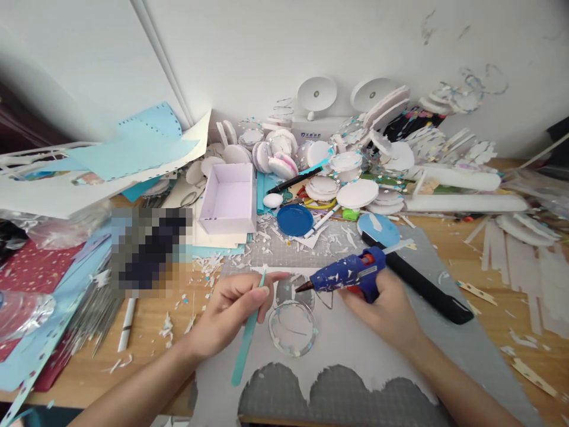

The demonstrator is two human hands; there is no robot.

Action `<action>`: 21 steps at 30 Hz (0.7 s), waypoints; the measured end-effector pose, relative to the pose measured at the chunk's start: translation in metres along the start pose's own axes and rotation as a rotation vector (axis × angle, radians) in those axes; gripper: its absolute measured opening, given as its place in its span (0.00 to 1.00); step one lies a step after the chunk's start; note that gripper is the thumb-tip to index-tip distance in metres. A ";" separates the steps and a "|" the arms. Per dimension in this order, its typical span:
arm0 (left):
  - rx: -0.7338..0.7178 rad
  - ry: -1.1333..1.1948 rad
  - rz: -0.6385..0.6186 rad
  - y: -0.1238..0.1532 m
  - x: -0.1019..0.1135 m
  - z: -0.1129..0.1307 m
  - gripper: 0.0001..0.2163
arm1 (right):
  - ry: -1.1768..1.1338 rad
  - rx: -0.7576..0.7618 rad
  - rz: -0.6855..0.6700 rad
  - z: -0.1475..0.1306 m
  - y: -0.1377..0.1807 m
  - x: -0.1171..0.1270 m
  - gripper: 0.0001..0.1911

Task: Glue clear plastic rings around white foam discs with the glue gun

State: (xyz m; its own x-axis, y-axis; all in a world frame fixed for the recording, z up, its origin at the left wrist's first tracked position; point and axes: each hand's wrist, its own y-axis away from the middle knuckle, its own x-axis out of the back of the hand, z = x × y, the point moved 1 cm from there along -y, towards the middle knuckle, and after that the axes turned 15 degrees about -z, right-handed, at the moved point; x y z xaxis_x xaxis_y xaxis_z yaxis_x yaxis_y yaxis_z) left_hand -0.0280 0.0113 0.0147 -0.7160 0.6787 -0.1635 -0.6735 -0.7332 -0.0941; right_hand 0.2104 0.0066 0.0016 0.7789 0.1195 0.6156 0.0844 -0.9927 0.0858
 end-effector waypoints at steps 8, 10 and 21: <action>0.066 -0.142 -0.027 0.005 -0.001 -0.004 0.20 | 0.048 0.038 0.049 0.001 0.002 -0.001 0.11; 0.076 -0.155 -0.014 0.005 0.000 -0.005 0.20 | 0.038 0.016 0.080 0.001 0.002 0.000 0.12; -0.017 -0.163 0.020 0.005 0.002 -0.005 0.20 | 0.277 0.150 0.303 0.010 0.005 -0.005 0.17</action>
State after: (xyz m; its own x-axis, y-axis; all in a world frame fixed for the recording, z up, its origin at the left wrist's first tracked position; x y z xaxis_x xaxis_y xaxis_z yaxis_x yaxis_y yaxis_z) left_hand -0.0322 0.0090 0.0093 -0.7503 0.6611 -0.0045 -0.6567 -0.7461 -0.1096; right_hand 0.2132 0.0011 -0.0089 0.5882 -0.1987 0.7839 -0.0177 -0.9723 -0.2332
